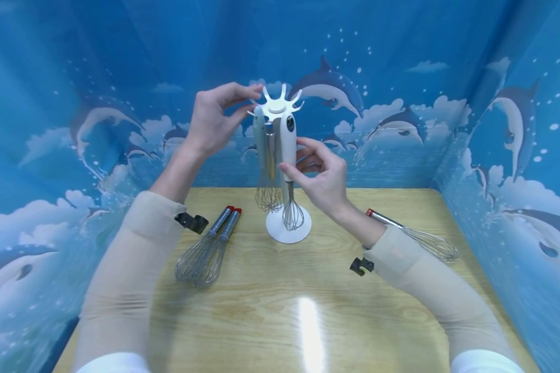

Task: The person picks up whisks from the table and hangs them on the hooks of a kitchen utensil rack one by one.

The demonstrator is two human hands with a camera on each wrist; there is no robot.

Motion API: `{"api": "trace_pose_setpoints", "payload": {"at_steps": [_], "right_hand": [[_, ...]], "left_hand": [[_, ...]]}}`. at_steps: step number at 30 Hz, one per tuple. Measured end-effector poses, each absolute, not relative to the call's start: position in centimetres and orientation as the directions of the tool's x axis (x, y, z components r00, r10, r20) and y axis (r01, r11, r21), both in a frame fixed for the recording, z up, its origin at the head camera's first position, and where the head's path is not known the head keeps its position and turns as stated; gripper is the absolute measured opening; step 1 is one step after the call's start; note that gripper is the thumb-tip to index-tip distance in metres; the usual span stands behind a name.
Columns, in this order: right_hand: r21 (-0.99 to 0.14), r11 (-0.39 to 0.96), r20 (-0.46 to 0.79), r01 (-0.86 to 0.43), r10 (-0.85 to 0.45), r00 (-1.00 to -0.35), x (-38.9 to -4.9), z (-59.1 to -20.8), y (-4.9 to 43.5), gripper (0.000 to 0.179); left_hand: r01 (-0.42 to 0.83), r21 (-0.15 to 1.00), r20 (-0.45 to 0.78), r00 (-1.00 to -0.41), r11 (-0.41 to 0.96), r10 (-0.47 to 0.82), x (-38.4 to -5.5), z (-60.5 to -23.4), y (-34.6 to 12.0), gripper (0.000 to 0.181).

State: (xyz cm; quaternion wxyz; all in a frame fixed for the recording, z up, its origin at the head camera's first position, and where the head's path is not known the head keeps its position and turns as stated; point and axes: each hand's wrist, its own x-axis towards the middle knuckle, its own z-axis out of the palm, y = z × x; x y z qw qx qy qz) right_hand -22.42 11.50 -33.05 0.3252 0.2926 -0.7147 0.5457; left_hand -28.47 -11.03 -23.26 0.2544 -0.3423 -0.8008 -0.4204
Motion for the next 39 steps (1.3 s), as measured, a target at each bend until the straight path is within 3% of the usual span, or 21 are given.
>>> {"api": "trace_pose_setpoints", "payload": {"at_steps": [14, 27, 39], "right_hand": [[-0.615, 0.201, 0.763, -0.762, -0.090, -0.640, -22.3, -33.5, 13.2, 0.046], [-0.675, 0.380, 0.659, -0.633, -0.074, -0.748, -20.5, -36.3, 19.4, 0.042], [-0.711, 0.502, 0.555, -0.493, -0.030, -0.831, -19.2, -39.1, 24.6, 0.034]], "left_hand": [[0.796, 0.438, 0.751, -0.580, 0.419, 0.316, -28.4, -23.7, -11.4, 0.025], [0.769, 0.469, 0.740, -0.610, 0.433, 0.282, -26.9, -23.4, -12.5, 0.024], [0.841, 0.381, 0.810, -0.503, 0.384, 0.300, -26.3, -24.2, -12.7, 0.022]]}}
